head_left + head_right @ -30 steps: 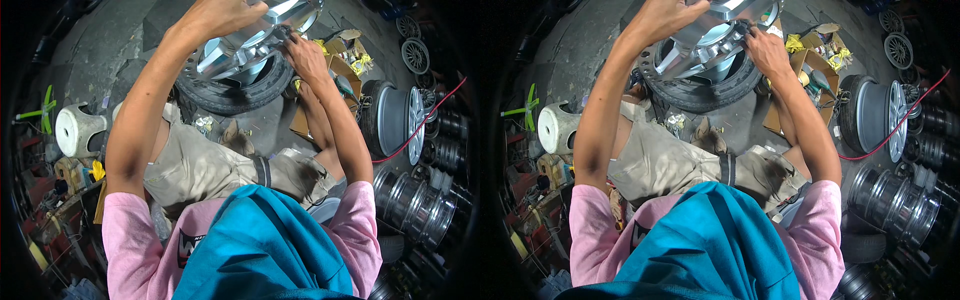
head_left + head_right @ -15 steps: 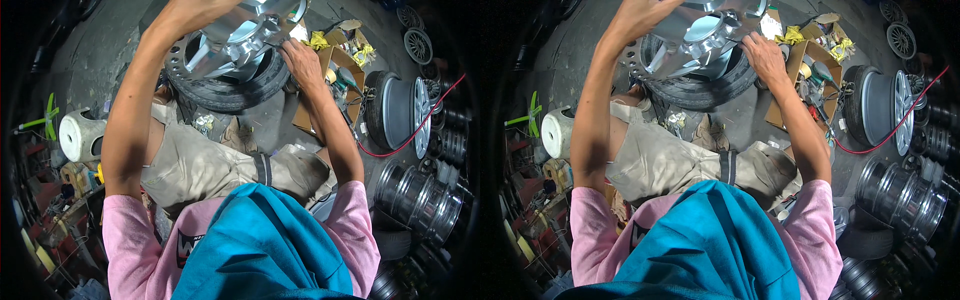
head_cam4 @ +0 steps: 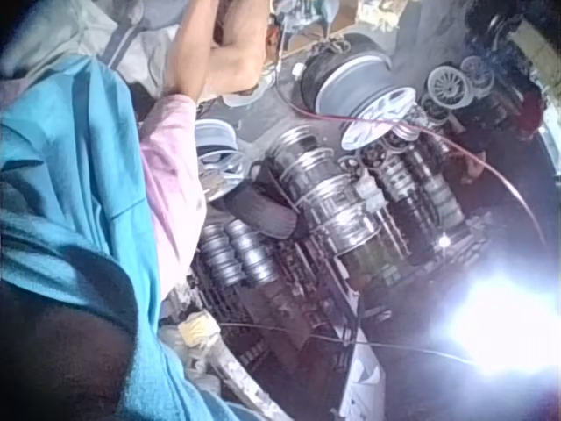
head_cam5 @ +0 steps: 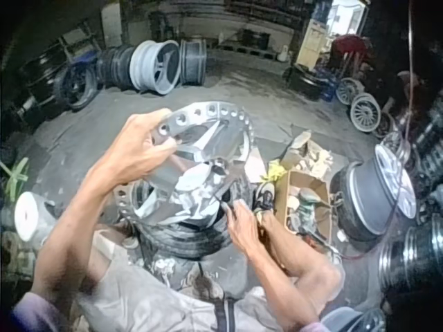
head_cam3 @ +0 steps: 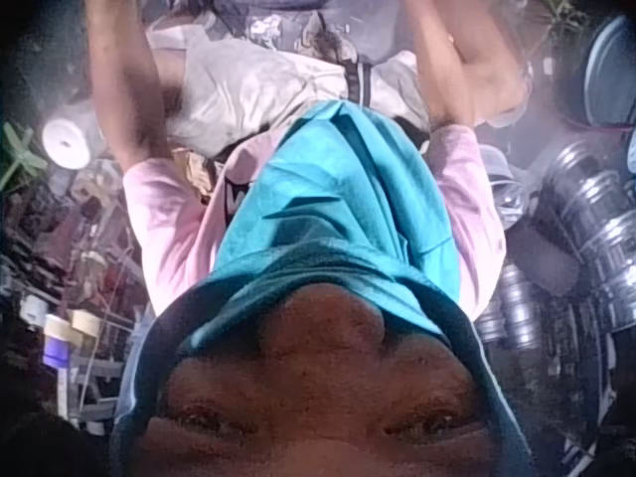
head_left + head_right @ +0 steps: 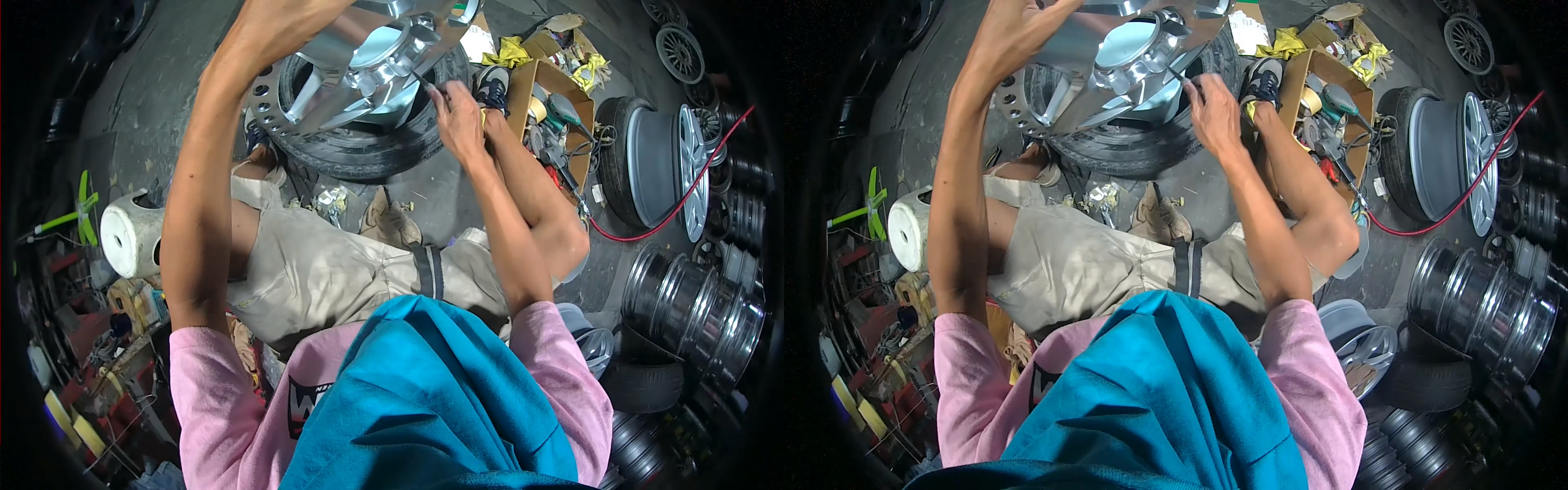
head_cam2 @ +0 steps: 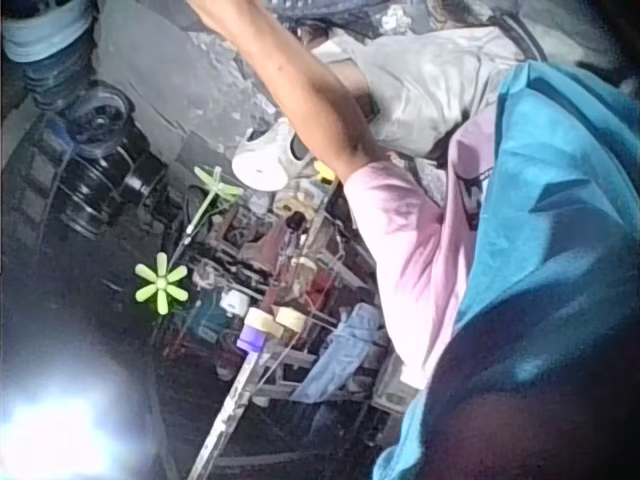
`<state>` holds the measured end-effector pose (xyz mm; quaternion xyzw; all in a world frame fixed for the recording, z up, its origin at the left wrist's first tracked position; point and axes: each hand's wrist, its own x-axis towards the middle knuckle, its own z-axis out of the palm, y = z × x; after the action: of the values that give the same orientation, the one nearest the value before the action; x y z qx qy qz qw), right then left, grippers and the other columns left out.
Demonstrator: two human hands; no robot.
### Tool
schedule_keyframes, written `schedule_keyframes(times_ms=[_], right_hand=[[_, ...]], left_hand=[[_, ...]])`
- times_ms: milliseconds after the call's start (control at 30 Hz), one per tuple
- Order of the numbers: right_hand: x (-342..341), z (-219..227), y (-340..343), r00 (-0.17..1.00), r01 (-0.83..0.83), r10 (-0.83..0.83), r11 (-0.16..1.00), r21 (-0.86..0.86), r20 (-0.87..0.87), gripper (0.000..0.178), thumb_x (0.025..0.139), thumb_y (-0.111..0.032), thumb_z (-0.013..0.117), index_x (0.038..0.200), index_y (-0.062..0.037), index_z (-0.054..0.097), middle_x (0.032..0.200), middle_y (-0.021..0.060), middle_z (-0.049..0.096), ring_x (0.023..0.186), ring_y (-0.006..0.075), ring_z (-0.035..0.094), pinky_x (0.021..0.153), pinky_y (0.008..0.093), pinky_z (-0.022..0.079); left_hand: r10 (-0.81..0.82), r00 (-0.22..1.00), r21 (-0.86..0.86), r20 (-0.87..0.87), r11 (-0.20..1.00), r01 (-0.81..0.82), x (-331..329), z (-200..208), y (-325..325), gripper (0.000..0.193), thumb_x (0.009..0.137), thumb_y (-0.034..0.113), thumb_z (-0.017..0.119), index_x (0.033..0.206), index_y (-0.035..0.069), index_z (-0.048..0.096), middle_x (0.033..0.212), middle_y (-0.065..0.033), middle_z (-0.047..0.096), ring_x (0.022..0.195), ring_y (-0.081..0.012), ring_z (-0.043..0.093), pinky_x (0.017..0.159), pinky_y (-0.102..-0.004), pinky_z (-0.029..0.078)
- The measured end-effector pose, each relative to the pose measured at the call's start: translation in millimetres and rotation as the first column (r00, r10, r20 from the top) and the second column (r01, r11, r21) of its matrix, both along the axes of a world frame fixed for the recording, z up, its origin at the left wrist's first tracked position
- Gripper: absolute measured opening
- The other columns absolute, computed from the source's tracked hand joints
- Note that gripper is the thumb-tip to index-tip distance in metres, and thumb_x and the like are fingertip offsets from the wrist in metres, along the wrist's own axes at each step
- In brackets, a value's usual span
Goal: The person wipes a car rim with a cloth, uses a small tool to manipulate the bolts along the edge, and lifts the center piece of the rim.
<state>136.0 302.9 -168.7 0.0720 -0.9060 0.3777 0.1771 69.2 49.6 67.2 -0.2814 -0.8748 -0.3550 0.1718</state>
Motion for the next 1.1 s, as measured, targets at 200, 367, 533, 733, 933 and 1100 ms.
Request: schedule_keyframes(times_ms=[200, 367, 533, 733, 933, 1100], right_hand=[[19, 1, -34, 0.913, 0.216, -0.024, 0.875, -0.432, 0.408, 0.028, 0.098, -0.025, 0.066, 0.095, 0.0023, 0.070, 0.074, 0.0169, 0.066, 0.067, 0.0278, 0.062, 0.068, 0.0395, 0.049], [13, -9, -42, 0.945, 0.274, -0.162, 0.867, -0.415, 0.285, 0.031, 0.098, -0.029, 0.066, 0.092, 0.0009, 0.070, 0.070, 0.0095, 0.064, 0.066, 0.0183, 0.059, 0.065, 0.0362, 0.047], [22, -34, -51, 0.884, 0.319, -0.043, 0.784, -0.533, 0.465, 0.032, 0.102, -0.030, 0.065, 0.098, 0.0020, 0.067, 0.073, 0.0053, 0.062, 0.070, 0.0150, 0.058, 0.067, 0.0344, 0.048], [12, 2, -31, 0.990, 0.138, -0.135, 0.971, -0.193, 0.029, 0.022, 0.099, -0.021, 0.064, 0.099, 0.0008, 0.066, 0.095, 0.0197, 0.067, 0.086, 0.0419, 0.065, 0.075, 0.0469, 0.050], [-8, 3, -6, 0.992, 0.056, -0.049, 0.996, 0.063, -0.115, 0.012, 0.096, -0.013, 0.066, 0.103, -0.0037, 0.063, 0.099, 0.0168, 0.063, 0.089, 0.0426, 0.064, 0.074, 0.0487, 0.050], [-4, -10, -9, 0.989, 0.043, -0.035, 0.998, 0.055, -0.142, 0.012, 0.096, -0.012, 0.066, 0.104, -0.0039, 0.062, 0.099, 0.0171, 0.062, 0.090, 0.0427, 0.064, 0.074, 0.0494, 0.050]], left_hand=[[-0.020, 1.000, 0.039, 0.017, 0.999, 0.019, 1, -1, 0, 0.025, 0.084, 0.010, 0.069, 0.104, -0.003, 0.064, 0.081, -0.0220, 0.064, 0.071, -0.0196, 0.057, 0.067, -0.0362, 0.049], [0.007, 1.000, 0.000, 0.029, 1.000, -0.007, 5, 4, 2, 0.024, 0.084, 0.011, 0.069, 0.104, -0.003, 0.064, 0.080, -0.0212, 0.063, 0.070, -0.0176, 0.056, 0.067, -0.0354, 0.049], [-0.027, 0.998, 0.041, -0.065, 0.999, 0.029, -2, -7, 3, 0.026, 0.084, 0.011, 0.069, 0.105, -0.003, 0.064, 0.081, -0.0215, 0.063, 0.072, -0.0172, 0.057, 0.068, -0.0349, 0.049], [-0.010, 1.000, 0.030, -0.028, 0.999, 0.011, 1, -3, 2, 0.025, 0.085, 0.008, 0.068, 0.106, -0.003, 0.064, 0.083, -0.0214, 0.065, 0.075, -0.0159, 0.059, 0.070, -0.0347, 0.050], [0.009, 0.975, 0.082, 0.223, 0.996, -0.028, 9, 9, 8, 0.017, 0.089, 0.006, 0.066, 0.102, -0.003, 0.064, 0.079, -0.0124, 0.067, 0.075, -0.0128, 0.058, 0.069, -0.0324, 0.049], [0.016, 0.993, 0.027, 0.121, 0.999, -0.020, 5, 6, 7, 0.016, 0.089, 0.006, 0.067, 0.101, -0.004, 0.064, 0.078, -0.0100, 0.066, 0.076, -0.0109, 0.057, 0.068, -0.0316, 0.049]])
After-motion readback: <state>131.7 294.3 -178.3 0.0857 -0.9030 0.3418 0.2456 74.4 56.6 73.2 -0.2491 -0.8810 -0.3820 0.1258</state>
